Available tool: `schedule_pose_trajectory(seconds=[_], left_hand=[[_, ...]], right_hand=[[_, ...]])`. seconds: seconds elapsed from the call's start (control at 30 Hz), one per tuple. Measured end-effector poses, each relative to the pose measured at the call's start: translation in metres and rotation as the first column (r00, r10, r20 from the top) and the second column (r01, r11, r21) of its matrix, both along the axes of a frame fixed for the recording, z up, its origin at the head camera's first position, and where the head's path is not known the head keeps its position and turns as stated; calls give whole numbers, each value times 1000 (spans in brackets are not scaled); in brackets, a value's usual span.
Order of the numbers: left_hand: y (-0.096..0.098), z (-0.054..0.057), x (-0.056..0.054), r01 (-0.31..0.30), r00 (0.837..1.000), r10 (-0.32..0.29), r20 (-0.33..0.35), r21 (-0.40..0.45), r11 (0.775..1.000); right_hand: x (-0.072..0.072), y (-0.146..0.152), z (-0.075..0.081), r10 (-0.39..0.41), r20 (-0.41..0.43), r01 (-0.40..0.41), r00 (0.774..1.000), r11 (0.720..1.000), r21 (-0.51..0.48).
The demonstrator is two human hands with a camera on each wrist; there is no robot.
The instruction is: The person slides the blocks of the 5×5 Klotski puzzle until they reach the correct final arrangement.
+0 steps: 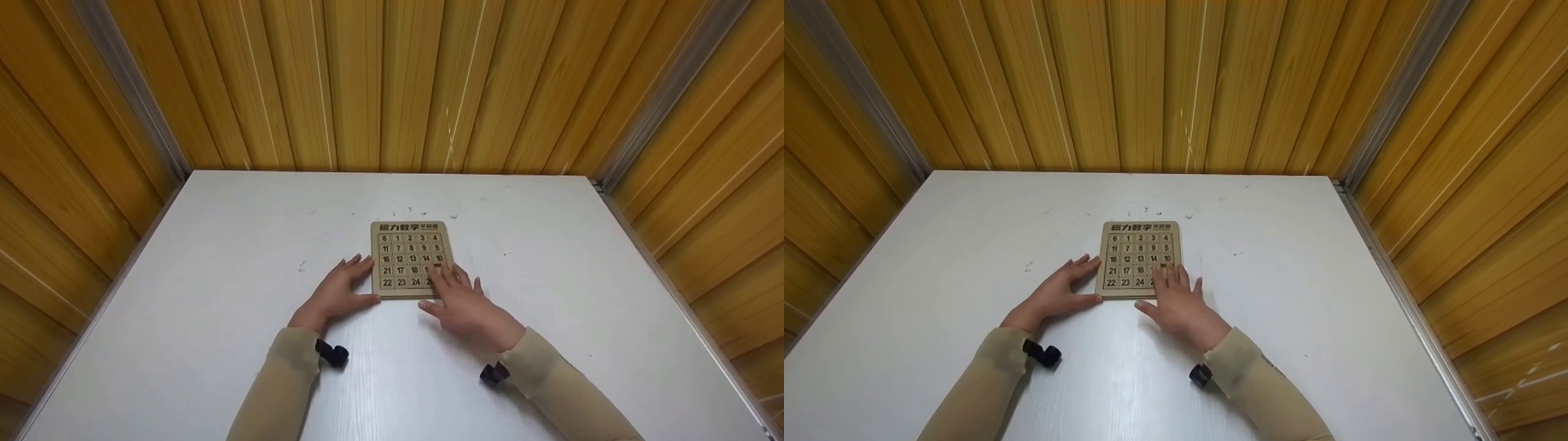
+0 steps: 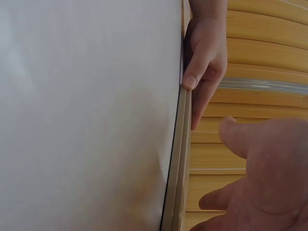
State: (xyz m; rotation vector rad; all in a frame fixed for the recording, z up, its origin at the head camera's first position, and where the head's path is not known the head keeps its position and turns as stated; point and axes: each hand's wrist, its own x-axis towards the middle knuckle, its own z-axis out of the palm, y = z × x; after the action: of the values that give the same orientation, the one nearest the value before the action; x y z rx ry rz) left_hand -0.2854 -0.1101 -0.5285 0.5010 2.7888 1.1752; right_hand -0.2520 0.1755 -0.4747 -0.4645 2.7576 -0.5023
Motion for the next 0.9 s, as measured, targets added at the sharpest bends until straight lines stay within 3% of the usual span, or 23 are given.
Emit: schedule_pose_trajectory(seconds=[0.17, 0.3, 0.57, 0.9], left_hand=[[-1, -1, 0, -5, 1000, 5, 5, 10, 1000], [0, 0, 0, -14, 1000, 14, 11, 18, 1000], [3, 2, 1, -45, 997, 46, 55, -13, 999], [2, 1, 1, -39, 999, 40, 32, -15, 999]], right_hand=[[17, 2, 5, 22, 16, -22, 1000, 999, 27], [23, 1, 6, 30, 16, -31, 999, 999, 41], [17, -1, 4, 16, 20, -18, 1000, 998, 53], [5, -5, 1, 3, 15, -3, 1000, 1000, 24]])
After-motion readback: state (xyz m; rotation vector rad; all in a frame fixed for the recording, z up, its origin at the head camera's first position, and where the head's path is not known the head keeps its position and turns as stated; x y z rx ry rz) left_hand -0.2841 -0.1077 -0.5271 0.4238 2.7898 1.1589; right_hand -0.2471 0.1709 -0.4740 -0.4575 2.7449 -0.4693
